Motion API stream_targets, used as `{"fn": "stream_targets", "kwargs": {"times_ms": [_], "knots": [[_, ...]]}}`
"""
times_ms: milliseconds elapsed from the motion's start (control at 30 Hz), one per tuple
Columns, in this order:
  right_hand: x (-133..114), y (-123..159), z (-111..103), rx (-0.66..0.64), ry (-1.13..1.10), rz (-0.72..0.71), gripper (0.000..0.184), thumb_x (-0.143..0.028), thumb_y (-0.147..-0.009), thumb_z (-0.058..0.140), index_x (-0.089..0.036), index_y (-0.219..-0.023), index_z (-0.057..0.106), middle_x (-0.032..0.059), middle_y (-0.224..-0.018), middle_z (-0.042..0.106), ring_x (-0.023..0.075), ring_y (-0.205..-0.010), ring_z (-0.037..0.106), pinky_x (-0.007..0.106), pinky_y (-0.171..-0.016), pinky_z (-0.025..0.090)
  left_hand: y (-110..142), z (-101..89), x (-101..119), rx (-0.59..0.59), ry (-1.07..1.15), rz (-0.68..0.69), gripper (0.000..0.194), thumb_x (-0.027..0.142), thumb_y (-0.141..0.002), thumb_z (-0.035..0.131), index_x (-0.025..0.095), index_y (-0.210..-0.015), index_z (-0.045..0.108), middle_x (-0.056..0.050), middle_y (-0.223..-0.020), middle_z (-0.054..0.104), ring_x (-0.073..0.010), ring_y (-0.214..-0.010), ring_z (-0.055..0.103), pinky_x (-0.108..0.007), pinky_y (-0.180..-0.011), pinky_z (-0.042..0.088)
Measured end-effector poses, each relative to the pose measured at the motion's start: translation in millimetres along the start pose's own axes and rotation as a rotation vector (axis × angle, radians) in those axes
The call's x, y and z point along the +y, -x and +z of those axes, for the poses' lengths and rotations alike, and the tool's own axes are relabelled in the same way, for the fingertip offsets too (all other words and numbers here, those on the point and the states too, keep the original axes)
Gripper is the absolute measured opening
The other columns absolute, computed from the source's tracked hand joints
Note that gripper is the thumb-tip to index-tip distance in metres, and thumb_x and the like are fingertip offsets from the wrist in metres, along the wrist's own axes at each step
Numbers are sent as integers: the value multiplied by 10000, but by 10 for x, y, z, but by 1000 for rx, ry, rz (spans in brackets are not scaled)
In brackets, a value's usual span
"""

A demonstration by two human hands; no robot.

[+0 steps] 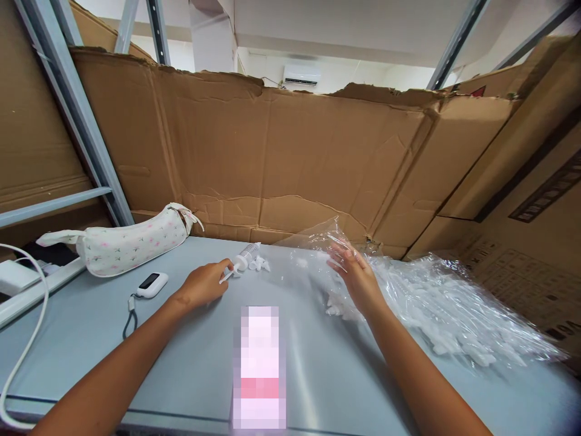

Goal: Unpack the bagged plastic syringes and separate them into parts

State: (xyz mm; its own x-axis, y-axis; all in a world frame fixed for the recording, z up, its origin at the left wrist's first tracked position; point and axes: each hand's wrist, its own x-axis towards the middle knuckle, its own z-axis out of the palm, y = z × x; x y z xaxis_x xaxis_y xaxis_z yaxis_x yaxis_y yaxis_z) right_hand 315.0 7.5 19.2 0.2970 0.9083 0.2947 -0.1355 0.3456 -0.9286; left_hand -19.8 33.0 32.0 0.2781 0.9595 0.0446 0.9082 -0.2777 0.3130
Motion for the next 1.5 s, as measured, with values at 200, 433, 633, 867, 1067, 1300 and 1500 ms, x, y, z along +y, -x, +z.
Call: {"fn": "stream_targets", "kwargs": {"times_ms": [200,433,633,867,1067,1300,1500], "knots": [[-22,25,19,7,-8,27,533,-569,-803,570,-352,-1285,497,40,-1304,560,234,-1050,629,415,-899,513,61,-13,108,-71,-37,32,304,224,-767,442,271,-1052,539,-20,-837,645,-194,-706,603,-259,-566,342],[-77,22,19,113,-43,-24,546,-566,-803,562,-329,-1288,480,66,-1264,582,232,-957,665,420,-837,539,56,36,133,-80,-59,-14,317,325,-844,403,227,-1142,448,-55,-833,667,-223,-689,617,-271,-552,334],[-106,26,20,137,-109,-110,578,-543,-814,552,-338,-1337,418,52,-1196,612,216,-981,660,434,-912,501,36,84,136,4,-40,-64,367,450,-880,361,222,-1157,434,-43,-777,663,-237,-715,631,-280,-561,357],[-107,42,44,116,-97,-137,501,-554,-809,549,-308,-1244,508,54,-1096,663,225,-979,658,443,-894,500,-33,68,59,330,-129,-75,414,373,-891,373,176,-1239,478,-122,-1241,553,-283,-1126,507,-353,-852,417],[-120,24,9,183,-157,-178,416,-510,-813,567,-273,-1155,560,45,-972,694,220,-900,681,437,-850,516,-180,110,-206,139,-83,-91,355,265,-864,400,186,-1178,544,-110,-1133,626,-247,-995,594,-322,-786,435],[-134,84,72,101,-81,-216,509,-545,-795,579,-278,-1226,537,55,-1008,693,234,-917,673,453,-831,528,-193,81,-172,196,-12,-106,202,295,-852,434,234,-982,577,-43,-967,687,-206,-856,624,-277,-670,411],[-145,108,106,61,-82,-239,515,-564,-790,580,-301,-1232,546,51,-967,709,239,-922,676,470,-854,510,-158,129,9,373,141,161,187,345,-844,474,231,-932,594,-27,-1019,648,-209,-999,560,-320,-880,419]]}}
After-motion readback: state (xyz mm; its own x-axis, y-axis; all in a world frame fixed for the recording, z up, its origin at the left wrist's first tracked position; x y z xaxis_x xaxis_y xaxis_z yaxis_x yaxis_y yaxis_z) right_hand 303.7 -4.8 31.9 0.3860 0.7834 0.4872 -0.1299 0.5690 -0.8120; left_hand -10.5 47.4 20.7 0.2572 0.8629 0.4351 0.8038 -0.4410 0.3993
